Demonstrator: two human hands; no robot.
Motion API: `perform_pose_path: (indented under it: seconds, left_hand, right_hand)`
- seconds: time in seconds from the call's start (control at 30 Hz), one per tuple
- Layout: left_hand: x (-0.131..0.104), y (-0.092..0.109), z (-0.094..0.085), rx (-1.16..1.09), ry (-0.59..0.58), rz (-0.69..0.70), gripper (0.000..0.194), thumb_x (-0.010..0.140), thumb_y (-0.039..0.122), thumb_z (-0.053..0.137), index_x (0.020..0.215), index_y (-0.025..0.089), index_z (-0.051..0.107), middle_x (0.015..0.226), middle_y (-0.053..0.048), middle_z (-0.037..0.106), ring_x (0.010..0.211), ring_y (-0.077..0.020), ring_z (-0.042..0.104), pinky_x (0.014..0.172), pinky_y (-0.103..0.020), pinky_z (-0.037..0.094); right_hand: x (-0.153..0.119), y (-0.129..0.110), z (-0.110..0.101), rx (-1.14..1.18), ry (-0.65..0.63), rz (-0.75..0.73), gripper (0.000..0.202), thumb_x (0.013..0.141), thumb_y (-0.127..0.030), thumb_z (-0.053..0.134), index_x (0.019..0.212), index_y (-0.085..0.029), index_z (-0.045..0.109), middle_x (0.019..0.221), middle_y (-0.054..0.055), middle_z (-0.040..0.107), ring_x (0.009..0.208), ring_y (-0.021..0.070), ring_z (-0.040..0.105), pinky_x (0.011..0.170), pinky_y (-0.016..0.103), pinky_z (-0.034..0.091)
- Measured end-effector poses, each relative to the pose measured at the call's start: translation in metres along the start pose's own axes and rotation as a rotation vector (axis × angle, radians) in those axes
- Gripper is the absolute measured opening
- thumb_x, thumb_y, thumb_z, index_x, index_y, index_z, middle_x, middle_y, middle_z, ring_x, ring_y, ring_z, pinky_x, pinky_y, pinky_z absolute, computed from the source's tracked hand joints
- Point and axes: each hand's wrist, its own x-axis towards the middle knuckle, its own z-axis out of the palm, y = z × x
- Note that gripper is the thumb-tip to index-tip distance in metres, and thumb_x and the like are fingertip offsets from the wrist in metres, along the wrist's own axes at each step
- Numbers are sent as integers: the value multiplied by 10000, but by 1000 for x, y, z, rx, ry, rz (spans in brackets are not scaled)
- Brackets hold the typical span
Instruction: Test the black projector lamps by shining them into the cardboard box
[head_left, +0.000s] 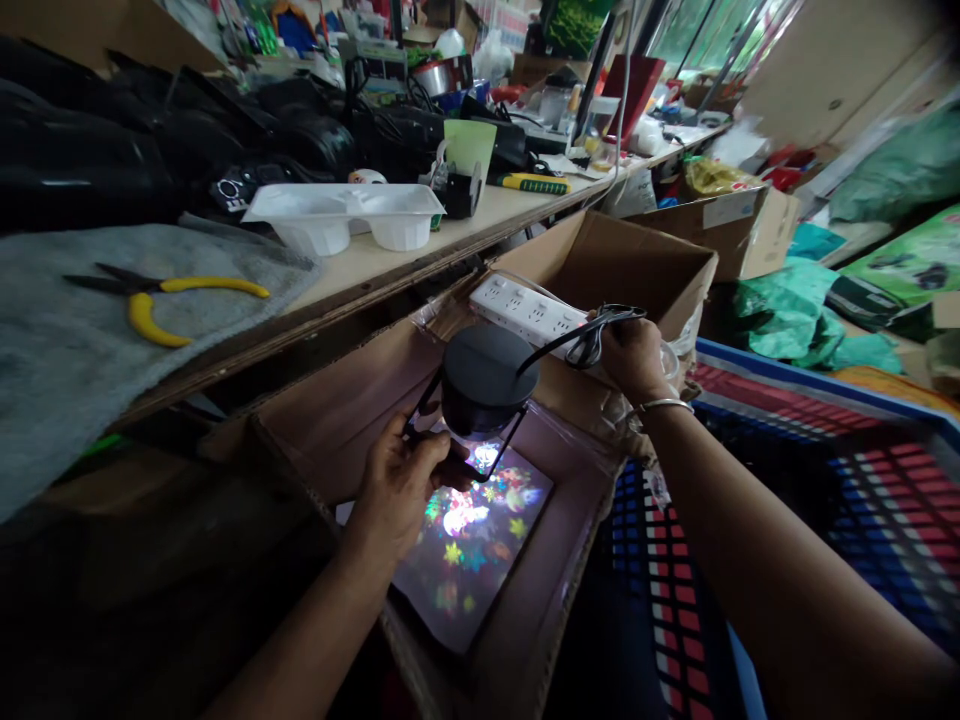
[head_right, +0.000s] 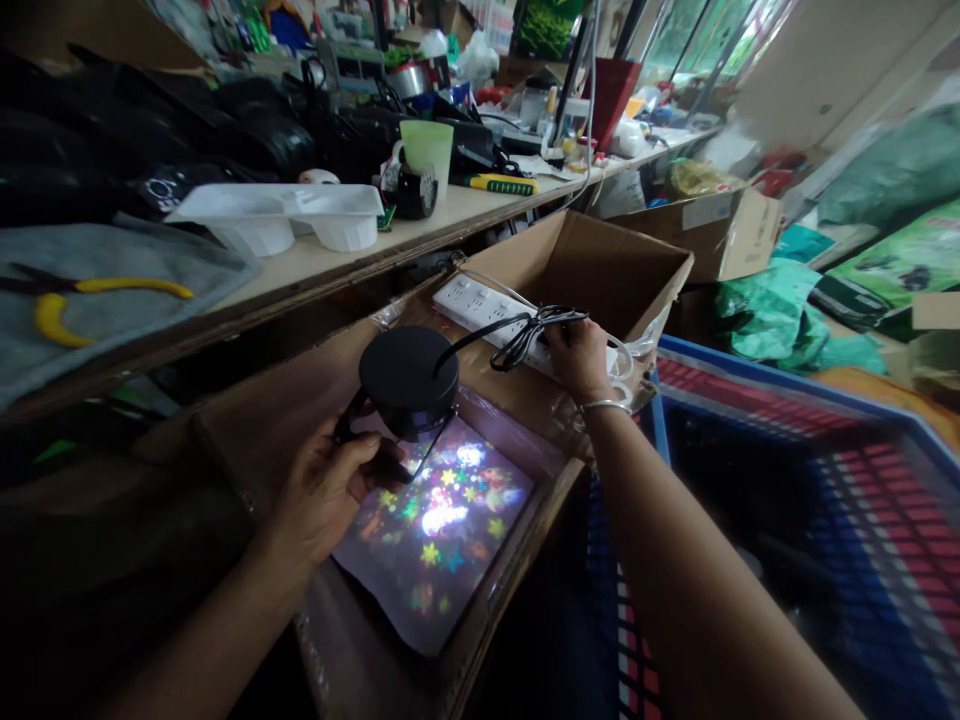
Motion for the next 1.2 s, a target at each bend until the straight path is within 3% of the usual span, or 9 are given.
perform_pose_path:
  seconds: [0.77,1.2]
  left_hand:
    - [-1,-3,-1,-17,-69,7,370,701,229,616,1039,181,474,652,16,635,527,-150,605,433,-224,488]
    - [-2,-2,-2,-38,-72,13,384,683,227,629,1032,178,475,627,15,630,531,-150,591,436,-234,492]
  right_hand:
    - [-1,-1,1,70,5,12,208,761,-255,512,604,-158,607,645,93,666,641,201,609,599,282,429]
    - [0,3,3,59,35,-29,231,756,-312,503,623,-167,622,670,107,684,639,222,620,571,297,422]
